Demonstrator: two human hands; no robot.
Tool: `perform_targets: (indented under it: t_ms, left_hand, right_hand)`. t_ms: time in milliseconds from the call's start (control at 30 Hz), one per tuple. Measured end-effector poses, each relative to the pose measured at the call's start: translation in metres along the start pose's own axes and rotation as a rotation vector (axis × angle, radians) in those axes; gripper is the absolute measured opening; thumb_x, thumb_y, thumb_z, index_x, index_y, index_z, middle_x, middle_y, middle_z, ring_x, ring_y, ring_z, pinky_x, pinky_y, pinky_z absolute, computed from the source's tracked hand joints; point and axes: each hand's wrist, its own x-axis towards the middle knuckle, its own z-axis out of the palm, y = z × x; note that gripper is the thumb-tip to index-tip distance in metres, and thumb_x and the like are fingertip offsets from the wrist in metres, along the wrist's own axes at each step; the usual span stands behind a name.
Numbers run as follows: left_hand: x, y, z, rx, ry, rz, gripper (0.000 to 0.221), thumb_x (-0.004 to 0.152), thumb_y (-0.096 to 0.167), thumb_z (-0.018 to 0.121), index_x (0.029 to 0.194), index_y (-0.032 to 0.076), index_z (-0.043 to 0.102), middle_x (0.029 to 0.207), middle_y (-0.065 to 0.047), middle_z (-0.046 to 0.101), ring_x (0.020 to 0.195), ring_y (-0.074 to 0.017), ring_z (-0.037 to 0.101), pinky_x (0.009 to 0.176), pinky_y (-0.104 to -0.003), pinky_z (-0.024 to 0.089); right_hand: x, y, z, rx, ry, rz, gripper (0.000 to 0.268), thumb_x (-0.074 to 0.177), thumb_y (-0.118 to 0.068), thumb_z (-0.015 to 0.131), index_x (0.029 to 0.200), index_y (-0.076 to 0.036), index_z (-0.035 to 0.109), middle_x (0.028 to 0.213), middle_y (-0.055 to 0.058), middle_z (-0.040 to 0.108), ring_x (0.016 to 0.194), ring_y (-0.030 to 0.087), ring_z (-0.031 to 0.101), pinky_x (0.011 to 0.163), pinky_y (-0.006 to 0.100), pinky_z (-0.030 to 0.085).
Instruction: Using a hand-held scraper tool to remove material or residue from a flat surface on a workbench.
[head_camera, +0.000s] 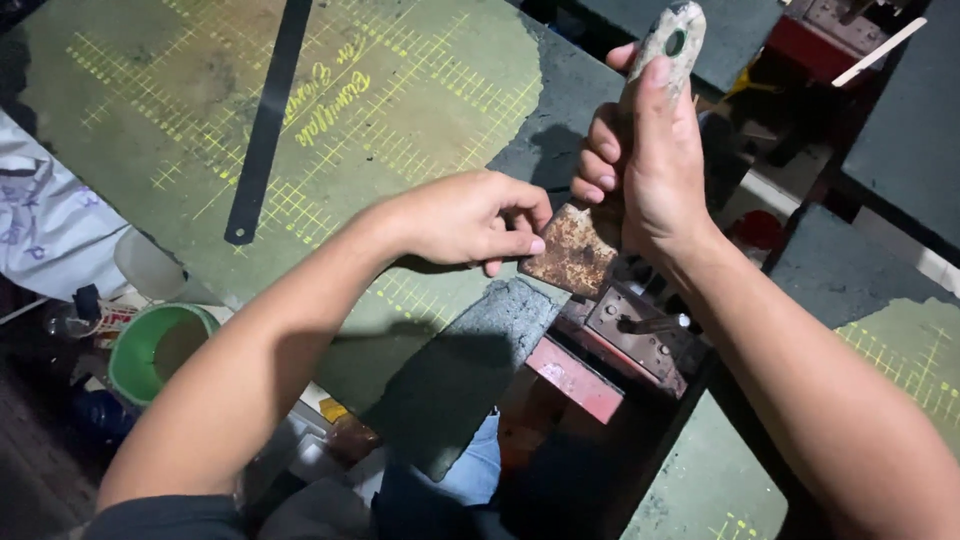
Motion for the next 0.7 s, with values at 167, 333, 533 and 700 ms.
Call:
perform_targets:
  t_ms: [167,333,533,700]
  left_hand:
    - [0.003,-0.010,0.006,0.030,0.017,0.028,0.012,0.101,0.027,0.064,0.101,0.015,0.063,0.083,0.003,0.079,0.070,-0.0076,0.074,0.070,-0.028,0.052]
    - [0.012,-0.029,0.016,0.123,0.098,0.238,0.026,0.100,0.024,0.066,0.083,0.014,0.050,0.072,0.003,0.065,0.066,-0.0128,0.052,0.062,-0.031,0.040]
    - [-0.023,-0.005,0.017,0.031,0.190,0.153,0.022,0.099,0.018,0.064,0.080,0.014,0.053,0.082,-0.001,0.071,0.074,-0.0119,0.065,0.064,-0.029,0.052]
    - [-0.052,-0.017,0.025,-0.091,0.312,0.051,0.004,0.100,0.017,0.060,0.097,0.014,0.061,0.095,-0.002,0.078,0.075,-0.0130,0.079,0.062,-0.030,0.061]
  right_hand:
    - [-0.002,-0.001,0.002,-0.061,-0.057,-0.014,0.041,0.099,-0.054,0.054,0.123,-0.021,0.049,0.066,-0.002,0.032,0.048,0.008,0.031,0.043,0.023,0.031]
    - [-0.005,-0.001,0.002,-0.091,-0.116,-0.030,0.040,0.102,-0.054,0.053,0.125,-0.021,0.048,0.066,-0.002,0.032,0.049,0.008,0.031,0.045,0.023,0.033]
    - [0.008,-0.010,0.001,-0.152,-0.301,-0.001,0.038,0.100,-0.036,0.061,0.123,-0.018,0.037,0.122,0.013,0.066,0.106,0.029,0.072,0.095,0.044,0.060]
    - [0.015,-0.021,0.003,-0.603,-0.703,0.058,0.035,0.101,-0.026,0.060,0.130,-0.010,0.049,0.118,0.013,0.067,0.107,0.025,0.071,0.091,0.038,0.065]
